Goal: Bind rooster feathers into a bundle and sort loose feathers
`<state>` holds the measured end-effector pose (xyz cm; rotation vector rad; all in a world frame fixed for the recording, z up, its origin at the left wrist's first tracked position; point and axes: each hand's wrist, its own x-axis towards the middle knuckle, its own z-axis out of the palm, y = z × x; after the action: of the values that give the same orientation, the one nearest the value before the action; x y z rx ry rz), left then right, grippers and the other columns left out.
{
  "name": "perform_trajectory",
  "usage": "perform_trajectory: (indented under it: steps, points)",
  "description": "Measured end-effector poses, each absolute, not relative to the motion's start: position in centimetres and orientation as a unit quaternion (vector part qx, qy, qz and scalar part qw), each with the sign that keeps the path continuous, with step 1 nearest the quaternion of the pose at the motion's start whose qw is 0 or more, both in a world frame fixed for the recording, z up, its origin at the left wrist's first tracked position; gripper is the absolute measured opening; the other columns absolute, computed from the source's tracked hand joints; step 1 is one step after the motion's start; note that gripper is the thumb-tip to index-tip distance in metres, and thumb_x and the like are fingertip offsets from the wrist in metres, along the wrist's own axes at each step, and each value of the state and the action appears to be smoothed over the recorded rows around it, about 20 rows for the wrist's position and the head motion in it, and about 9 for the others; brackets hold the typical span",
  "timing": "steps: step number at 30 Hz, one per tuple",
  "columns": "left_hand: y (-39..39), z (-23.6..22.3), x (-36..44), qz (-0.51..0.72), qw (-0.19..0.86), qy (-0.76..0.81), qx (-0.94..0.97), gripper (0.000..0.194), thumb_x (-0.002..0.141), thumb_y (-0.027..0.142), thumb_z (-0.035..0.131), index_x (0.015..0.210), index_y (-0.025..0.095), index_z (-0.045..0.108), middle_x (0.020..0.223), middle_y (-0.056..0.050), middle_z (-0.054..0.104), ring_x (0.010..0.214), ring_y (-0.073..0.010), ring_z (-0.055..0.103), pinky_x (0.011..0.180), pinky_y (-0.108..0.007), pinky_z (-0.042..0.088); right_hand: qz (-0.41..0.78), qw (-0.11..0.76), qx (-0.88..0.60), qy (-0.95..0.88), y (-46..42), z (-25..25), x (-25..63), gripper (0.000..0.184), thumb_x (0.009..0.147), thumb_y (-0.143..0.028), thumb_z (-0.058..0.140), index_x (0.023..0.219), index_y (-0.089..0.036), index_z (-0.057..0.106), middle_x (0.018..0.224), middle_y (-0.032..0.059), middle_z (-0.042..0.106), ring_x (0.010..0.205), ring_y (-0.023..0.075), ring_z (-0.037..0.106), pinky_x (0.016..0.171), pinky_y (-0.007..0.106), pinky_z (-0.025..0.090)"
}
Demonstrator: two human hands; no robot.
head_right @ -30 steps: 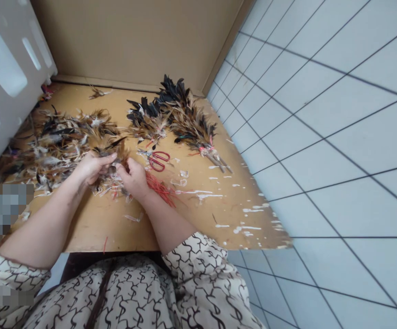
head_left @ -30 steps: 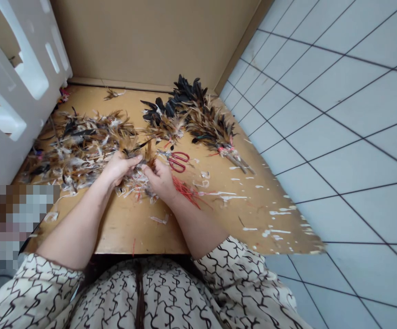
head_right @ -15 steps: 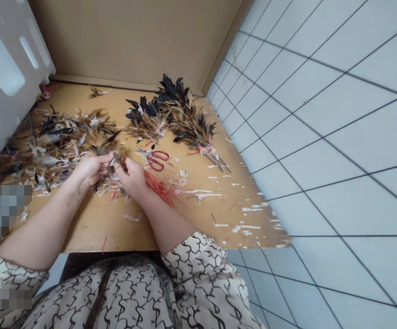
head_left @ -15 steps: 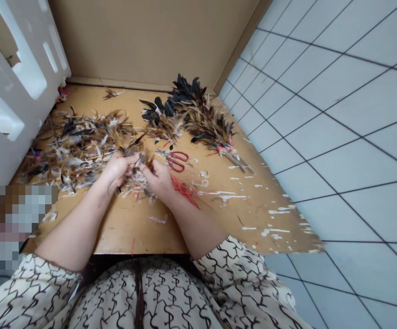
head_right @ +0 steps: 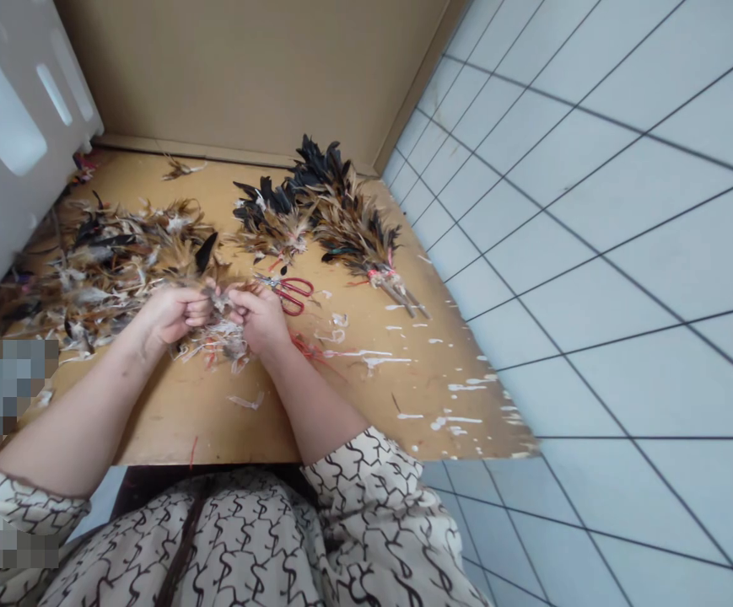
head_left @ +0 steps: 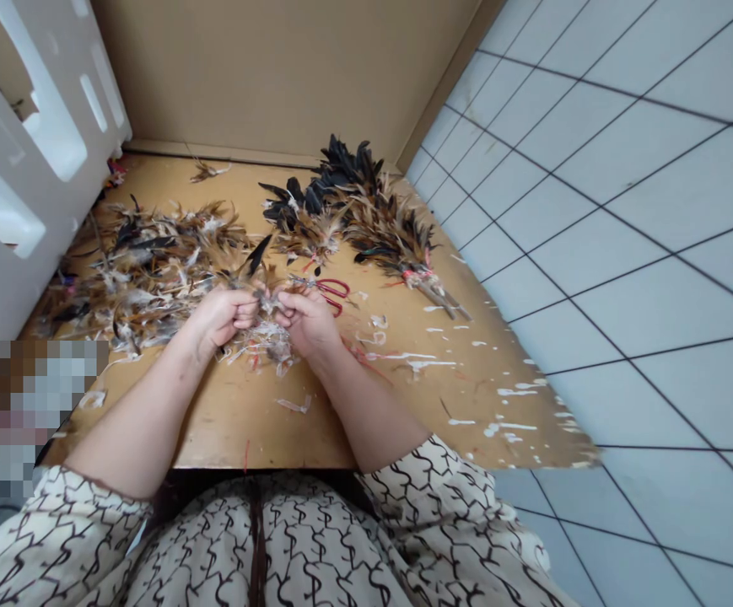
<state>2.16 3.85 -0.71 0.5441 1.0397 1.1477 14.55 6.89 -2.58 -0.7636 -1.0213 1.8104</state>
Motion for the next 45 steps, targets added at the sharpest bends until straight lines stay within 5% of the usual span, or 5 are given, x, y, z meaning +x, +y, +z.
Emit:
perform_trajectory:
  steps: [5, 11, 28, 38, 45]
  points:
    - [3.9, -0.7, 2.1, 0.514, 0.688, 0.459, 0.225, 0.036, 0.067, 0.007, 0.052, 0.043, 0.018, 0.027, 0.038, 0.008, 0.019, 0.034, -0.0018, 0.015, 0.032, -0.013, 0.017, 0.767, 0.425, -0.261, -0.404, 6.8, -2.1, 15.1, 0.025, 0.049, -0.022, 0.066, 0.054, -0.019, 0.042, 0.064, -0.0033, 0.054, 0.045, 0.0033, 0.022, 0.042, 0.021, 0.023]
    - [3.6, -0.1, 1.8, 0.499, 0.722, 0.426, 0.218, 0.022, 0.072, 0.011, 0.052, 0.053, 0.016, 0.042, 0.037, 0.01, 0.019, 0.033, -0.0022, 0.015, 0.032, -0.012, 0.017, 0.789, 0.401, -0.24, -0.399, 6.5, -1.9, 15.2, 0.03, 0.053, -0.025, 0.072, 0.058, -0.02, 0.043, 0.059, -0.005, 0.053, 0.044, 0.0039, 0.027, 0.042, 0.02, 0.025]
    - [3.8, 0.7, 4.3, 0.548, 0.671, 0.479, 0.14, 0.02, 0.066, 0.011, 0.049, 0.052, 0.017, 0.037, 0.036, 0.011, 0.019, 0.029, -0.0014, 0.014, 0.032, -0.012, 0.01, 0.805, 0.423, -0.333, -0.25, 6.7, -0.8, 14.4, 0.025, 0.081, -0.01, 0.045, 0.058, -0.017, 0.038, 0.041, -0.0084, 0.035, 0.035, 0.0014, 0.019, 0.035, 0.012, 0.015]
    - [3.9, 1.8, 1.3, 0.662, 0.58, 0.449, 0.152, 0.031, 0.064, 0.008, 0.052, 0.045, 0.018, 0.029, 0.033, 0.011, 0.017, 0.028, -0.0005, 0.013, 0.031, -0.012, 0.011, 0.729, 0.517, -0.38, -0.239, 8.6, -0.8, 15.7, 0.028, 0.071, -0.009, 0.053, 0.056, -0.019, 0.031, 0.041, -0.0105, 0.029, 0.034, 0.001, 0.016, 0.034, 0.013, 0.014]
    - [4.2, -0.1, 2.7, 0.57, 0.618, 0.495, 0.218, 0.023, 0.07, 0.017, 0.06, 0.05, 0.012, 0.05, 0.033, 0.011, 0.021, 0.028, -0.0002, 0.014, 0.031, -0.013, 0.012, 0.751, 0.424, -0.311, -0.399, 6.3, -2.2, 14.0, 0.03, 0.063, -0.03, 0.068, 0.06, -0.019, 0.04, 0.048, -0.0084, 0.043, 0.038, 0.002, 0.026, 0.036, 0.015, 0.023]
